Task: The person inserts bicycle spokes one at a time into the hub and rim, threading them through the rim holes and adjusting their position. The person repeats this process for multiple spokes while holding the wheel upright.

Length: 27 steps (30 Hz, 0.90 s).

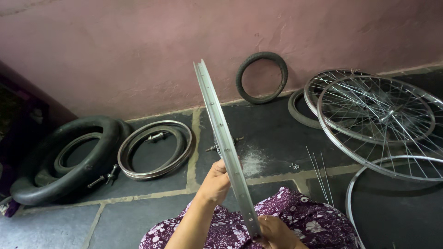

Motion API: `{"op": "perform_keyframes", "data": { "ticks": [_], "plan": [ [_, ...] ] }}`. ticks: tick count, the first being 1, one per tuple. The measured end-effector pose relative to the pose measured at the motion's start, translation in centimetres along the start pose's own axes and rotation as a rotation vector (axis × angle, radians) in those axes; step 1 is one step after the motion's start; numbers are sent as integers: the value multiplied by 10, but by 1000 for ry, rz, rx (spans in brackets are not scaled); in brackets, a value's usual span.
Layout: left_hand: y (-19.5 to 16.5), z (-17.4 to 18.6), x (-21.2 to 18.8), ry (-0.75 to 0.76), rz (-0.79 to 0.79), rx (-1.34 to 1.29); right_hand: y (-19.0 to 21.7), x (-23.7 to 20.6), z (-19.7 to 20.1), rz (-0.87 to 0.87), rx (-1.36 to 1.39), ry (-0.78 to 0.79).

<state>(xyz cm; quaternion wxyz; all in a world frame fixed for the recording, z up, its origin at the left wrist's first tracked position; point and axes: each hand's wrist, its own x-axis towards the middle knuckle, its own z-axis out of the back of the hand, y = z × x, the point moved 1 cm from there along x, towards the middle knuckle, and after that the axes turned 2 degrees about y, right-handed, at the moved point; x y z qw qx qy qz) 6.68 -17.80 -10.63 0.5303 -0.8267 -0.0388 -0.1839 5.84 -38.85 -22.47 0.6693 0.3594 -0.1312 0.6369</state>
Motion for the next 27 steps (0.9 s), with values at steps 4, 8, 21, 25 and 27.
{"op": "perform_keyframes", "data": {
  "ticks": [4,8,21,25,27],
  "plan": [
    [-4,-2,1,30,-31,-15,2,1,1,52,-64,-27],
    [-24,-22,-3,-6,10,-3,0,3,2,1,5,-36],
    [-52,-76,-37,-543,-50,506,-13,10,-10,79,-405,-72],
    [-89,-28,-53,-496,-53,530,-20,-2,-15,-334,-47,177],
    [-108,-3,-69,-433,-105,510,-23,-7,-17,-383,-81,160]
  ]
}}
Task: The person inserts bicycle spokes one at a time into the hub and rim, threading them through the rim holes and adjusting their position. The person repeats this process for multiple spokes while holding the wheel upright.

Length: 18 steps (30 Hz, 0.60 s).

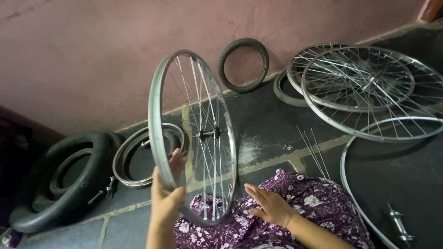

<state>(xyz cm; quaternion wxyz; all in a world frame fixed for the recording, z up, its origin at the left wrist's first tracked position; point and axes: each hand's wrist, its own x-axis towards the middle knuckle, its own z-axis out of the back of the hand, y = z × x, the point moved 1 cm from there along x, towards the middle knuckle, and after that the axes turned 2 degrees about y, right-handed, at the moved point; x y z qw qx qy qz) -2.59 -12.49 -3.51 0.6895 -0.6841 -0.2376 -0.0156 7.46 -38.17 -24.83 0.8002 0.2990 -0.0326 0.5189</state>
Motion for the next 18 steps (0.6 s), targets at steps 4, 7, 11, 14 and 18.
{"op": "perform_keyframes", "data": {
  "ticks": [4,7,11,14,18],
  "plan": [
    [8,33,-18,69,-9,-59,-3,-1,-6,3,-78,-121],
    [19,32,-38,56,90,-7,-4,-3,-10,-107,-39,-35],
    [21,28,-47,138,91,-31,-4,-9,-12,-74,-24,-96],
    [21,31,-46,134,127,-39,-6,-13,-14,-77,-45,-117],
    [29,38,-35,184,31,-90,-8,-15,-19,-125,-26,-75]
  ]
}}
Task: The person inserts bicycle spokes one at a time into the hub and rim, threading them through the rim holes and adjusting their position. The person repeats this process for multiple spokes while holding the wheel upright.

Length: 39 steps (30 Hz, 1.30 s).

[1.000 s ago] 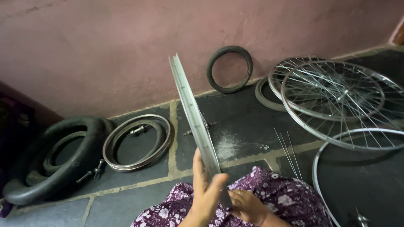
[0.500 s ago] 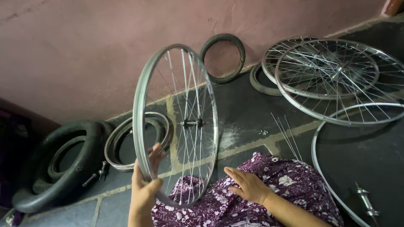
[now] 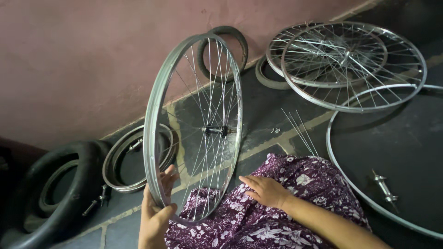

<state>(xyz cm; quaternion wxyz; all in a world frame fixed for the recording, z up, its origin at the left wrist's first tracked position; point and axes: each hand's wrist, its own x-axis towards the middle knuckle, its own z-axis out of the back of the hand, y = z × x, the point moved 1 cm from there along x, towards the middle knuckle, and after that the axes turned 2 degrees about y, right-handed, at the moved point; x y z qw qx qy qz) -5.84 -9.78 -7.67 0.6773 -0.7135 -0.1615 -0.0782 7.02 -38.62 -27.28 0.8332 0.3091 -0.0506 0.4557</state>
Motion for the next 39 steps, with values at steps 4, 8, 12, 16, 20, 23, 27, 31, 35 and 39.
{"op": "perform_keyframes", "data": {
  "ticks": [4,8,12,16,20,23,27,31,35,39],
  "plan": [
    [9,10,1,34,-43,-86,-4,15,-4,-126,92,84],
    [17,18,-2,16,-46,-84,-7,62,10,-55,19,-373],
    [22,21,-3,50,-77,-111,-18,135,38,-207,186,-533],
    [26,22,-4,27,-44,-136,-18,175,54,-290,23,-458],
    [29,24,-6,1,-32,-141,4,161,34,-161,-96,-403],
    [31,28,-6,2,-55,-152,19,140,13,-184,-121,-263],
    [33,31,-4,6,-132,-142,26,122,6,-81,-99,-279],
    [35,35,-5,0,-110,-168,24,133,26,30,86,-615],
    [37,36,-6,19,-125,-153,25,177,55,34,221,-645],
    [37,30,-7,30,-119,-153,34,204,72,51,213,-564]
  ]
}}
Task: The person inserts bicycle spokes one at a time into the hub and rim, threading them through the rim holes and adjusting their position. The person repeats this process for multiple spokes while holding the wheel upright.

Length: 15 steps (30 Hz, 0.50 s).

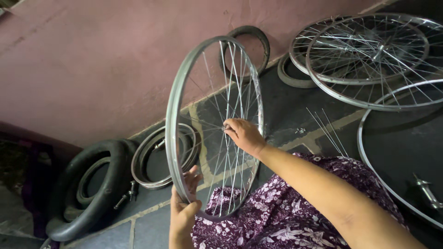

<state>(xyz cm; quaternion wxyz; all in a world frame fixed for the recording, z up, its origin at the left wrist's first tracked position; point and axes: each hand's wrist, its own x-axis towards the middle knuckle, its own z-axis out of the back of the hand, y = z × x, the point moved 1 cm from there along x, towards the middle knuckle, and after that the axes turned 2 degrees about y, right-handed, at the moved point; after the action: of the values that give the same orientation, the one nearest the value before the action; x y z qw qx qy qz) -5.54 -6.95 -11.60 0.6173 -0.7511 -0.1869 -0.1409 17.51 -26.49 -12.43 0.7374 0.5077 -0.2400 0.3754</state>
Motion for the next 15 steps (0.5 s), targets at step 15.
{"op": "perform_keyframes", "data": {
  "ticks": [15],
  "plan": [
    [-1,-14,-3,-15,96,62,-31,-11,10,-66,225,-285]
  ]
}}
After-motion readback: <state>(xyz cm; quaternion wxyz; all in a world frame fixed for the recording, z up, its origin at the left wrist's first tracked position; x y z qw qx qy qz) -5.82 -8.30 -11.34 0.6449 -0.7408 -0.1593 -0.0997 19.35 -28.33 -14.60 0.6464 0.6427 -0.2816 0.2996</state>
